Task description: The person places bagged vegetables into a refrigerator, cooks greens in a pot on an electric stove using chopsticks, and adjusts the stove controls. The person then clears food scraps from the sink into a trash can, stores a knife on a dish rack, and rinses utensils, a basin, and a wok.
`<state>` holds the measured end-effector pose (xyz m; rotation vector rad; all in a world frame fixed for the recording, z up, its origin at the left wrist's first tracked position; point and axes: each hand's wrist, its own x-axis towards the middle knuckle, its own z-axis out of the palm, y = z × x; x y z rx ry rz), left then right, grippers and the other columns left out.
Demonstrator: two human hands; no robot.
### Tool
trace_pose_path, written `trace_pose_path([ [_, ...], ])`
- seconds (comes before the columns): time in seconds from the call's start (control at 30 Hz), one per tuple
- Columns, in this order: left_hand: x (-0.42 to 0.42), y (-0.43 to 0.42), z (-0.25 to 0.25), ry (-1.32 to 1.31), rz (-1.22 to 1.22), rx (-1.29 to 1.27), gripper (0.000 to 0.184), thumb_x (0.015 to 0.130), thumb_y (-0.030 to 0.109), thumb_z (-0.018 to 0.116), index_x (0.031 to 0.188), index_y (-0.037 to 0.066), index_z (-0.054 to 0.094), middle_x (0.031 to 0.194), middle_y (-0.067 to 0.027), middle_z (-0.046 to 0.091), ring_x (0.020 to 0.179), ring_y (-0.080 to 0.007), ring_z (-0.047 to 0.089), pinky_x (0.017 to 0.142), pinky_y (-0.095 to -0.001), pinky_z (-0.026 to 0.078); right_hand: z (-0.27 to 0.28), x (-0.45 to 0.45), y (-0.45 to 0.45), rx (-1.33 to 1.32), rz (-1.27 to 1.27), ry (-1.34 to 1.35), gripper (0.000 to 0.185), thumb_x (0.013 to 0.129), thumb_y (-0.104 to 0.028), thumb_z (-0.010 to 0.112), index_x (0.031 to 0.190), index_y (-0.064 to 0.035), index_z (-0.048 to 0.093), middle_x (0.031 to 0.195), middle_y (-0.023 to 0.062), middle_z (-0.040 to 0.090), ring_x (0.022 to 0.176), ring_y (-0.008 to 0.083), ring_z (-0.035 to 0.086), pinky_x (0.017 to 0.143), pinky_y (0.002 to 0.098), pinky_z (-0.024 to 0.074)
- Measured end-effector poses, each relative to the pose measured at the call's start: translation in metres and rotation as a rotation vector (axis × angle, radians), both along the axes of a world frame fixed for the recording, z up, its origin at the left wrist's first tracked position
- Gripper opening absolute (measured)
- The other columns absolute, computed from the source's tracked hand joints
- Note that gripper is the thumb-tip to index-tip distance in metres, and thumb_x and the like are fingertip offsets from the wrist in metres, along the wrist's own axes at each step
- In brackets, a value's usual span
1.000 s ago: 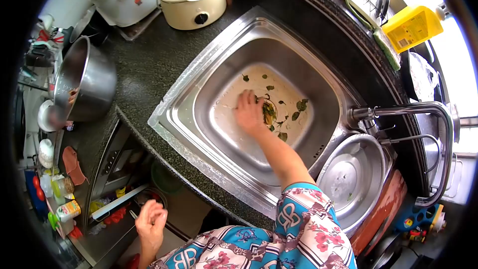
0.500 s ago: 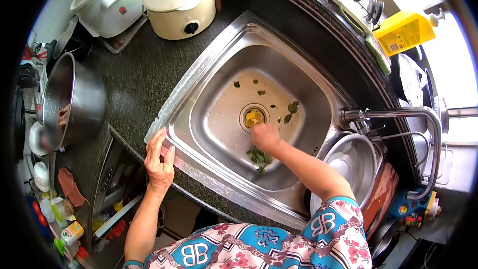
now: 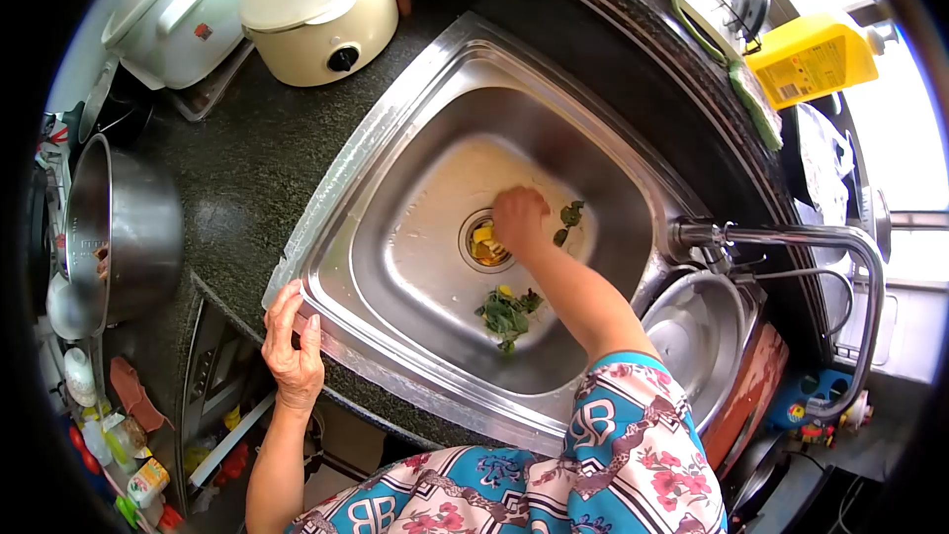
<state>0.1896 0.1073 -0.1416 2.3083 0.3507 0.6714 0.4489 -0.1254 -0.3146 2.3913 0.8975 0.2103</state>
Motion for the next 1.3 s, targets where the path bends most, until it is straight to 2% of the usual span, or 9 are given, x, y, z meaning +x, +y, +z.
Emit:
trace_pose_path([
  [0.07,0.000,0.000,0.001,-0.007,-0.001,-0.006,0.029,0.078,-0.001,0.058,0.107,-0.003,0.053,0.113,-0.0179,0.056,0.104,-0.0333,0.054,0.091,-0.0402,0.041,0.053,-0.023,0.000,-0.106,-0.309,0.689,0.022,0.076,-0.017,0.051,0.091,-0.0054,0.063,0.091,0.0151,0.061,0.086,0.0290,0.060,0.068,0.0479,0.0475],
  [0.13,-0.001,0.000,0.001,-0.008,-0.001,-0.009,0.029,0.078,-0.001,0.058,0.107,-0.002,0.053,0.113,-0.0178,0.056,0.104,-0.0332,0.054,0.091,-0.0400,0.041,-0.017,-0.044,-0.059,0.044,-0.020,0.962,0.027,0.078,-0.016,0.048,0.097,-0.0032,0.062,0.099,0.0176,0.061,0.094,0.0306,0.060,0.078,0.0467,0.0476],
  [0.27,-0.001,0.000,0.000,-0.005,0.004,-0.008,0.030,0.077,-0.002,0.058,0.107,-0.002,0.053,0.113,-0.0177,0.056,0.104,-0.0331,0.054,0.091,-0.0394,0.041,0.065,-0.035,-0.037,0.057,-0.312,0.820,0.027,0.079,-0.013,0.046,0.100,-0.0030,0.060,0.106,0.0185,0.060,0.097,0.0324,0.059,0.082,0.0446,0.0469],
  [0.43,-0.001,0.002,-0.003,-0.014,0.005,-0.002,0.030,0.076,-0.004,0.057,0.106,-0.002,0.053,0.113,-0.0178,0.057,0.104,-0.0328,0.055,0.090,-0.0392,0.042,0.074,0.029,-0.047,0.176,-0.383,0.405,0.043,0.087,-0.043,0.047,0.101,-0.0031,0.055,0.098,0.0178,0.060,0.093,0.0334,0.060,0.075,0.0444,0.0490],
  [0.67,-0.002,0.001,-0.006,-0.031,0.030,-0.019,0.032,0.074,-0.005,0.060,0.105,0.000,0.055,0.112,-0.0153,0.058,0.103,-0.0309,0.055,0.090,-0.0373,0.042,0.083,-0.052,-0.028,0.185,-0.604,0.993,0.071,0.084,-0.056,0.044,0.116,0.0082,0.044,0.113,0.0286,0.052,0.107,0.0387,0.051,0.092,0.0414,0.0406],
  [0.93,-0.002,0.002,-0.006,-0.060,0.027,0.002,0.033,0.074,-0.003,0.060,0.107,0.001,0.055,0.113,-0.0141,0.058,0.103,-0.0300,0.055,0.089,-0.0371,0.041,0.088,-0.134,-0.009,0.129,-0.503,1.252,0.056,0.089,-0.043,0.043,0.112,0.0083,0.045,0.112,0.0301,0.052,0.109,0.0390,0.050,0.092,0.0432,0.0394],
  [1.13,-0.002,0.002,-0.008,-0.071,0.034,0.027,0.034,0.074,-0.003,0.060,0.107,0.001,0.055,0.112,-0.0146,0.058,0.102,-0.0305,0.055,0.089,-0.0378,0.041,0.059,-0.133,-0.024,0.218,-0.236,1.414,0.040,0.089,-0.034,0.043,0.110,-0.0022,0.053,0.110,0.0257,0.055,0.106,0.0395,0.051,0.093,0.0437,0.0378],
  [1.23,-0.001,0.001,-0.008,-0.078,0.035,0.035,0.035,0.073,-0.003,0.060,0.107,0.000,0.055,0.111,-0.0147,0.058,0.102,-0.0308,0.055,0.089,-0.0381,0.041,0.059,-0.137,-0.032,0.385,-0.176,1.463,0.032,0.087,-0.027,0.043,0.101,-0.0028,0.057,0.099,0.0227,0.059,0.087,0.0377,0.059,0.077,0.0439,0.0481],
  [1.3,-0.002,0.002,-0.009,-0.073,0.044,0.038,0.035,0.073,-0.003,0.060,0.107,0.000,0.055,0.111,-0.0146,0.058,0.101,-0.0310,0.055,0.089,-0.0383,0.042,0.066,-0.136,-0.031,0.565,-0.402,1.604,0.027,0.084,-0.021,0.043,0.092,-0.0010,0.059,0.081,0.0184,0.060,0.066,0.0309,0.061,0.052,0.0406,0.0503],
])
